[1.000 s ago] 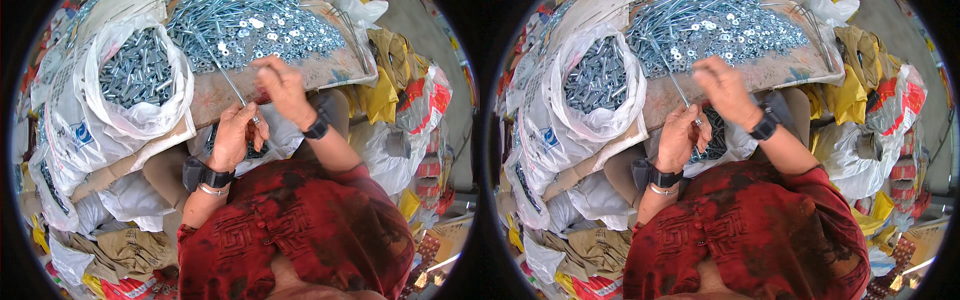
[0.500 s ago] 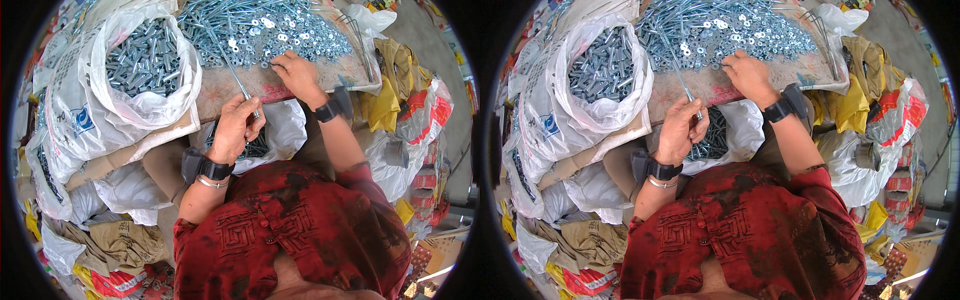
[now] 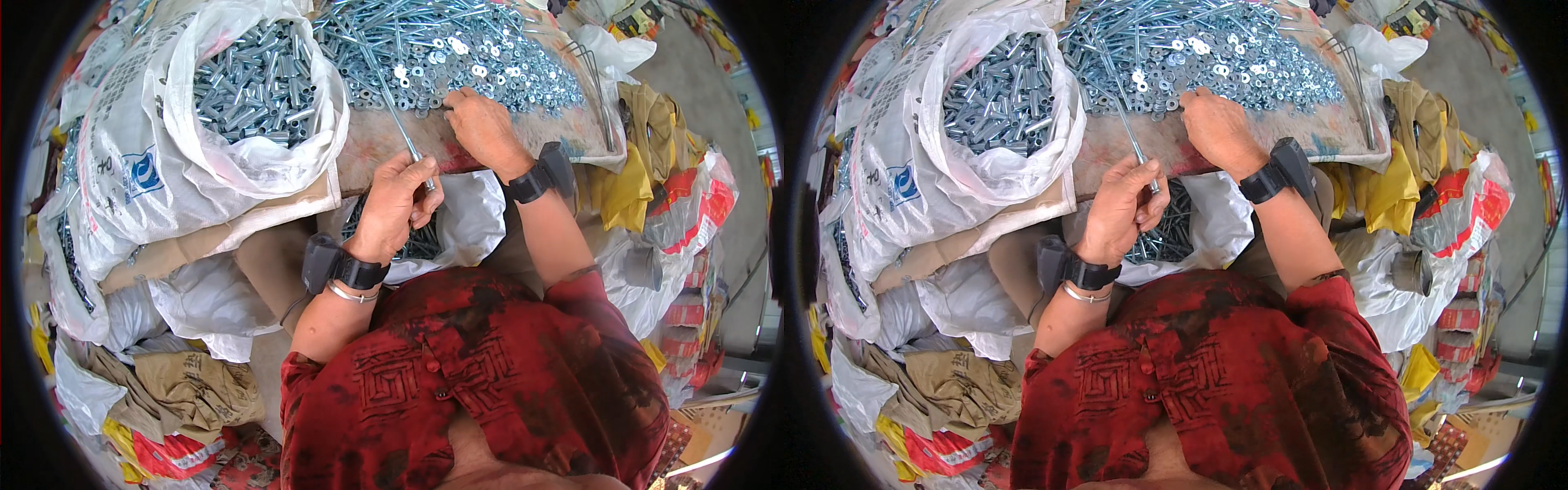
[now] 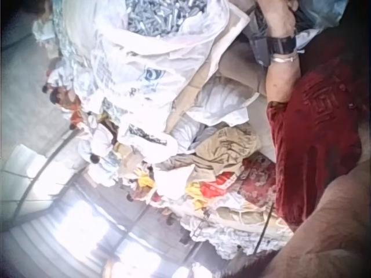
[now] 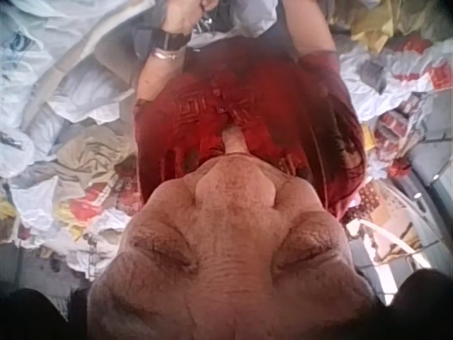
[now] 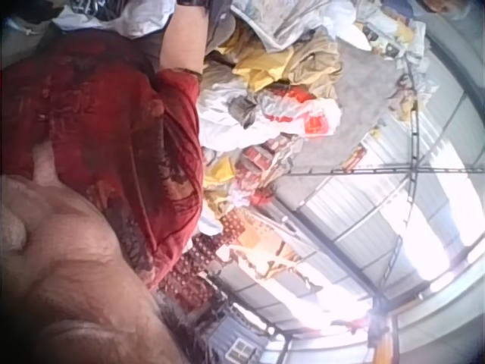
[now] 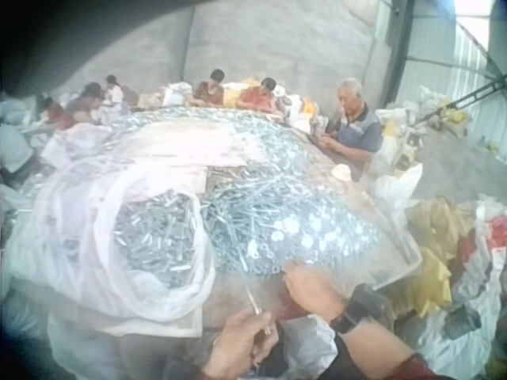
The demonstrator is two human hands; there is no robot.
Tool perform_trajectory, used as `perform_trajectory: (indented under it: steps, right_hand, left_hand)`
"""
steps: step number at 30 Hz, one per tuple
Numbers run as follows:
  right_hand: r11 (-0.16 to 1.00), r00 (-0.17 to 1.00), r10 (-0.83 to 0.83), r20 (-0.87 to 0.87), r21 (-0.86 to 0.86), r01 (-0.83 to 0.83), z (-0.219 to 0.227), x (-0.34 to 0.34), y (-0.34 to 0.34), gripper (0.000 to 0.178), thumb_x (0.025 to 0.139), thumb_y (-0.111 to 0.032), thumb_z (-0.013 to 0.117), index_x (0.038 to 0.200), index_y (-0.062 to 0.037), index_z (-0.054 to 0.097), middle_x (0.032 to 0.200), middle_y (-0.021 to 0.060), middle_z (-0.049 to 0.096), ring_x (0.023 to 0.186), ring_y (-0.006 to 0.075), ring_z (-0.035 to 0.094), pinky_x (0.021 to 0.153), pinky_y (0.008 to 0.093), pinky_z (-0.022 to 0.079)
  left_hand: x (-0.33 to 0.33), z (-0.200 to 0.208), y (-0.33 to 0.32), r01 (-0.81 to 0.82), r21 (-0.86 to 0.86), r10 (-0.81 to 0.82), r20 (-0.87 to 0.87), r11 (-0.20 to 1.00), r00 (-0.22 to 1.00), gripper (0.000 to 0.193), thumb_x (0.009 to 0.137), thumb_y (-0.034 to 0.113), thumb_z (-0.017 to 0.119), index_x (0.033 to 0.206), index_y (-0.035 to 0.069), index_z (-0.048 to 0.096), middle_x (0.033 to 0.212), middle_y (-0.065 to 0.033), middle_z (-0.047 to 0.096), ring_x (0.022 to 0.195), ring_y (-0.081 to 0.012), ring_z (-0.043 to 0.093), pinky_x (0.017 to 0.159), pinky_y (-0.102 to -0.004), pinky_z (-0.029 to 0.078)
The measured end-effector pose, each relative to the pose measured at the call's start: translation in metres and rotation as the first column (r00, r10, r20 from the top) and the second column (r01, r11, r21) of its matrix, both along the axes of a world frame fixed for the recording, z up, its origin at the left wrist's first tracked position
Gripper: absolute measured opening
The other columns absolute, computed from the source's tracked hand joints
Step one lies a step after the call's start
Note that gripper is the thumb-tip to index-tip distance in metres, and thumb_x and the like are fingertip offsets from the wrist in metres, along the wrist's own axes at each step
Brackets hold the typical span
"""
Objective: Assembling washers and other hardware onto long metal bolts.
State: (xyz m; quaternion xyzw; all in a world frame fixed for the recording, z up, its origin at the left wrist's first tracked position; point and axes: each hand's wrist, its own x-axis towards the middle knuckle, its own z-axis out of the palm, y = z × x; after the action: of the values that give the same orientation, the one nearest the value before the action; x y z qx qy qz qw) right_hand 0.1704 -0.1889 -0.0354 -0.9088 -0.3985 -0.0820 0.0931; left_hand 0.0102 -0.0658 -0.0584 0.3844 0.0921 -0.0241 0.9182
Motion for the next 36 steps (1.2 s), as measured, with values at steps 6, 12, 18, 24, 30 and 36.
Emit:
perform_trajectory:
  steps: [6,12,18,24,30,36]
  right_hand:
    - [0.996,0.999,-0.007,-0.044,-0.086,0.003,0.007,-0.005,0.006,0.015,0.087,-0.012,0.058,0.096,-0.0003,0.056,0.098,0.0222,0.063,0.083,0.0438,0.063,0.074,0.0522,0.049]
    - [0.99,0.993,0.114,0.03,0.08,-0.116,0.011,-0.006,-0.013,0.013,0.091,-0.011,0.057,0.094,0.0018,0.056,0.078,0.0179,0.066,0.069,0.0351,0.066,0.059,0.0423,0.053]
    - [0.776,0.549,0.413,-0.727,0.596,0.205,0.049,-0.025,-0.064,0.011,0.095,-0.008,0.06,0.099,0.0001,0.066,0.072,0.0031,0.062,0.058,0.0088,0.059,0.05,0.0227,0.049]
    - [0.702,0.587,0.419,-0.693,0.657,0.274,0.053,-0.032,-0.081,0.013,0.095,-0.008,0.061,0.102,0.0005,0.067,0.069,0.0013,0.062,0.057,0.0075,0.059,0.049,0.0217,0.049]
    - [0.654,0.094,0.7,-0.708,0.688,0.316,0.052,-0.023,-0.086,0.034,0.094,-0.025,0.061,0.108,0.0061,0.064,0.065,0.0108,0.06,0.049,0.0163,0.058,0.042,0.0263,0.047]
    - [0.684,0.087,0.709,-0.7,0.713,0.152,0.062,-0.003,-0.055,0.032,0.092,-0.021,0.06,0.109,0.0061,0.064,0.059,0.0099,0.057,0.045,0.0154,0.056,0.04,0.0262,0.044]
  left_hand:
    - [-0.001,-0.002,0.004,0.027,0.043,-0.027,0.015,0.999,1.0,0.018,0.098,0.022,0.059,0.091,0.007,0.054,0.058,-0.0045,0.05,0.041,-0.0068,0.035,0.036,-0.0212,0.026]
    - [0.008,-0.032,0.001,0.025,0.488,-0.06,0.056,0.872,0.997,0.018,0.095,0.018,0.062,0.085,0.004,0.058,0.06,-0.0011,0.051,0.045,-0.006,0.043,0.039,-0.0209,0.03]
    - [-0.003,-0.012,-0.013,-0.203,0.978,-0.07,0.199,-0.048,0.977,0.02,0.086,0.024,0.066,0.092,0.004,0.063,0.069,-0.0159,0.064,0.066,-0.0355,0.064,0.063,-0.047,0.049]
    - [-0.006,-0.002,-0.016,-0.161,0.986,-0.152,0.155,-0.029,0.976,0.022,0.085,0.027,0.066,0.093,0.007,0.061,0.073,-0.0188,0.064,0.074,-0.0417,0.064,0.065,-0.0521,0.048]
    - [-0.007,-0.002,-0.017,-0.352,0.933,-0.14,0.34,-0.072,0.93,0.019,0.085,0.021,0.068,0.095,0.007,0.06,0.069,-0.0161,0.063,0.07,-0.0398,0.064,0.06,-0.0501,0.047]
    - [-0.007,0.0,-0.01,-0.409,0.911,-0.064,0.406,-0.042,0.912,0.016,0.085,0.018,0.067,0.09,0.006,0.058,0.069,-0.0162,0.063,0.065,-0.0389,0.063,0.056,-0.0491,0.048]
